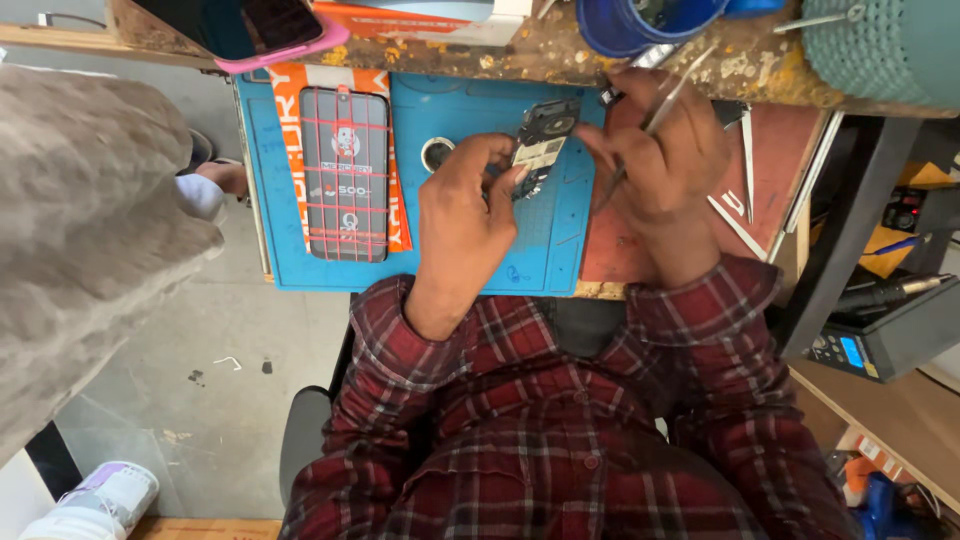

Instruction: The person sits on the floor and uses tweezers and a small tool to manipulate a small electronic component, likely a phone battery or circuit board. They repeatedly adjust and probe the component while seated.

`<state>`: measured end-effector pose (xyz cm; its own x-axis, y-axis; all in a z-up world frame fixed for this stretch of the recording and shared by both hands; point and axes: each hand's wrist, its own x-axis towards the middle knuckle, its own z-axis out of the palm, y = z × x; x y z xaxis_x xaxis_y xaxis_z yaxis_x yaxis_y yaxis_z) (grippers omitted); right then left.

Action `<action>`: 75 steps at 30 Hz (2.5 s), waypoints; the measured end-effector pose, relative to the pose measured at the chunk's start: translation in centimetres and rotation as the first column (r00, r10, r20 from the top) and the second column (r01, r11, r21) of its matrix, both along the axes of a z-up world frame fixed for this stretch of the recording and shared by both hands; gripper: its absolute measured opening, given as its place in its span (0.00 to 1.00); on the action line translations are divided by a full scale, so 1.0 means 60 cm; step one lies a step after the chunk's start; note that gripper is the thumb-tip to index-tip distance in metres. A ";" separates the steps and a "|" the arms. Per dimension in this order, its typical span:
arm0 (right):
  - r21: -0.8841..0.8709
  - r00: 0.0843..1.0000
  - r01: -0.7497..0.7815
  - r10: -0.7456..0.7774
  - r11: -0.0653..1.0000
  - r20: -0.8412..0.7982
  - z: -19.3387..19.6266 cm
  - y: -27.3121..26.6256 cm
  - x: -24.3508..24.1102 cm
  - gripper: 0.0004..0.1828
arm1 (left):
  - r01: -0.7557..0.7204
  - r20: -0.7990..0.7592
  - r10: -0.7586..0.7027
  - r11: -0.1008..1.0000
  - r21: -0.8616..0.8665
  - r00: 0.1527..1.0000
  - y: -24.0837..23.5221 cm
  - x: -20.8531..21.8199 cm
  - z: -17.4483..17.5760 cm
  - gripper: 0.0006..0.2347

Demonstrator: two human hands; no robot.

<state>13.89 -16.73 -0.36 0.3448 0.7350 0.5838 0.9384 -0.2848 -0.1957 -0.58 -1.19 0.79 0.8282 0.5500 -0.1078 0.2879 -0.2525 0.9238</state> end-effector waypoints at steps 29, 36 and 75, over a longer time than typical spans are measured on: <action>0.271 0.808 0.153 0.038 0.950 -0.588 -0.027 -0.113 -0.082 0.26 | 0.096 -0.022 -0.095 0.994 0.047 0.995 0.016 0.027 -0.023 0.14; 0.333 0.803 0.232 0.013 0.914 -0.596 -0.037 -0.132 -0.091 0.27 | 0.088 -0.043 -0.086 0.995 0.054 0.995 0.020 0.032 -0.027 0.15; 0.252 0.601 0.350 -0.010 0.902 -0.799 -0.086 -0.203 -0.111 0.27 | 0.171 0.049 -0.172 0.985 0.017 0.984 -0.037 0.072 -0.059 0.10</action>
